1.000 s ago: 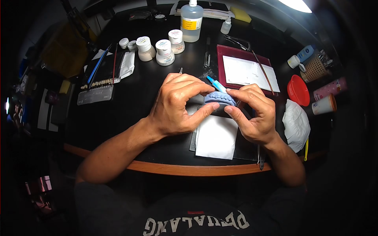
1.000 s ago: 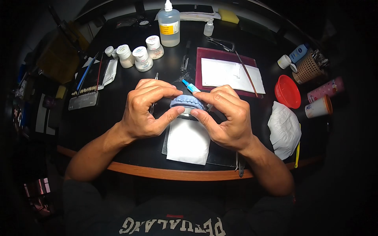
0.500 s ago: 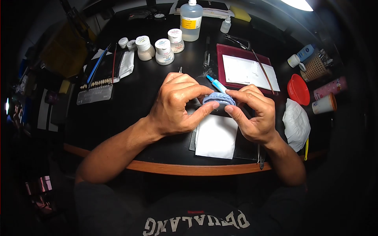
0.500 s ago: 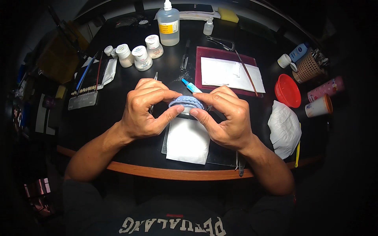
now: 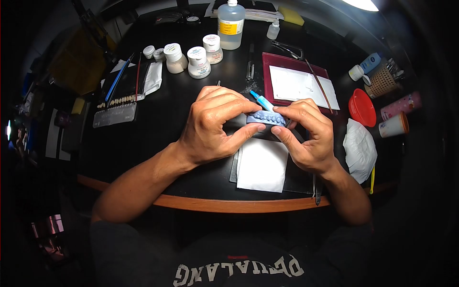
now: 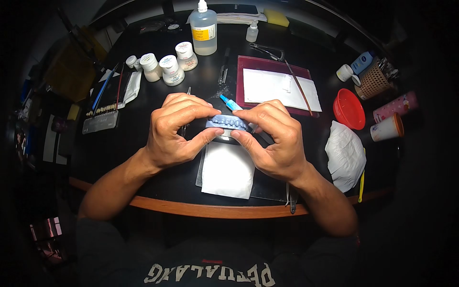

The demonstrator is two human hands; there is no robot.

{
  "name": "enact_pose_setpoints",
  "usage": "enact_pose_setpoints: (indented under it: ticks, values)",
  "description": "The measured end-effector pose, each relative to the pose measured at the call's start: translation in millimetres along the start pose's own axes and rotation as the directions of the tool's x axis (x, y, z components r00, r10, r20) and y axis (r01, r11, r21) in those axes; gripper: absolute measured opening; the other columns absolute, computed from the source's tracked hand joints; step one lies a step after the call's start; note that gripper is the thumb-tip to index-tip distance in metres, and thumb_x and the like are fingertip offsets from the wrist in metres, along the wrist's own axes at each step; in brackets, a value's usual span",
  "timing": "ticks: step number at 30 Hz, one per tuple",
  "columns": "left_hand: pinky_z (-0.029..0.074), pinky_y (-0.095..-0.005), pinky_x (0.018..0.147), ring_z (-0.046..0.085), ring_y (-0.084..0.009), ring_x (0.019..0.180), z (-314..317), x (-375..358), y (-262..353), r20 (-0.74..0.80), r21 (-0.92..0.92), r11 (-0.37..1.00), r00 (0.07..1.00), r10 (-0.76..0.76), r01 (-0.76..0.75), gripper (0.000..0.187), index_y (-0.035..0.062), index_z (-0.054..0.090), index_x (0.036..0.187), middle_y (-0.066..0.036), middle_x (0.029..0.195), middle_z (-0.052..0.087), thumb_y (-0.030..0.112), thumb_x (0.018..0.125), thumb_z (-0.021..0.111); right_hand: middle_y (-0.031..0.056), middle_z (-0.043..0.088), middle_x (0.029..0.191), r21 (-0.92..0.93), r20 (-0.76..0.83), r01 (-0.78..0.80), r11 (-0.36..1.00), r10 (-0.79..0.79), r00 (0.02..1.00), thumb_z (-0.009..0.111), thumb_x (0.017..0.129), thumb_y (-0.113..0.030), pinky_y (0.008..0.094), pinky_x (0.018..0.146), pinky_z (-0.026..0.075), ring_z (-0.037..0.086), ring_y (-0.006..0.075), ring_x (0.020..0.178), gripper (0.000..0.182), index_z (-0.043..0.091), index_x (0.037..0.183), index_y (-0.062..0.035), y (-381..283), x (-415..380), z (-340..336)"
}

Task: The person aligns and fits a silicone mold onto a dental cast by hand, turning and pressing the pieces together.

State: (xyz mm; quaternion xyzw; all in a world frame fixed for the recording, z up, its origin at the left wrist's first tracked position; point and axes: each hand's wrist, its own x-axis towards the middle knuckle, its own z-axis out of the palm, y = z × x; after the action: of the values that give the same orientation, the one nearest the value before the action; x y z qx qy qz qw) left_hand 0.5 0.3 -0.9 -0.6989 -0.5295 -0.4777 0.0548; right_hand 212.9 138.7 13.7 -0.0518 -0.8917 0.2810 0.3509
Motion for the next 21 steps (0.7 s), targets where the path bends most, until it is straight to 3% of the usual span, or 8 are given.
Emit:
enact_pose_setpoints:
  ticks: [13,21]
  values:
    - [0.051,-0.0366,0.089,0.076,-0.0216,0.09,-1.0,-0.4,-0.2,0.002,0.012,1.0,1.0,0.007,-0.007,0.03,0.005,0.083,0.101,-0.007,0.09,0.081,0.018,0.077,0.097,0.0112,0.079,0.097,-0.004,0.01,0.0,1.0,0.0,1.0,0.09,0.087,-0.011,0.0306,0.068,0.052,0.066,0.0198,0.087,0.03,0.081,0.113,-0.0003,-0.4,0.4,-0.6]
    - [0.051,-0.0365,0.09,0.076,-0.0208,0.094,-3.1,-0.2,0.9,-0.043,0.015,1.0,0.999,0.024,-0.023,0.055,0.0043,0.079,0.12,-0.007,0.093,0.082,0.016,0.07,0.101,0.0114,0.079,0.102,-0.016,0.037,-0.018,1.0,0.019,0.999,0.09,0.084,-0.007,0.0308,0.069,0.055,0.069,0.0213,0.093,0.029,0.081,0.112,-0.0013,0.1,-0.6,0.3]
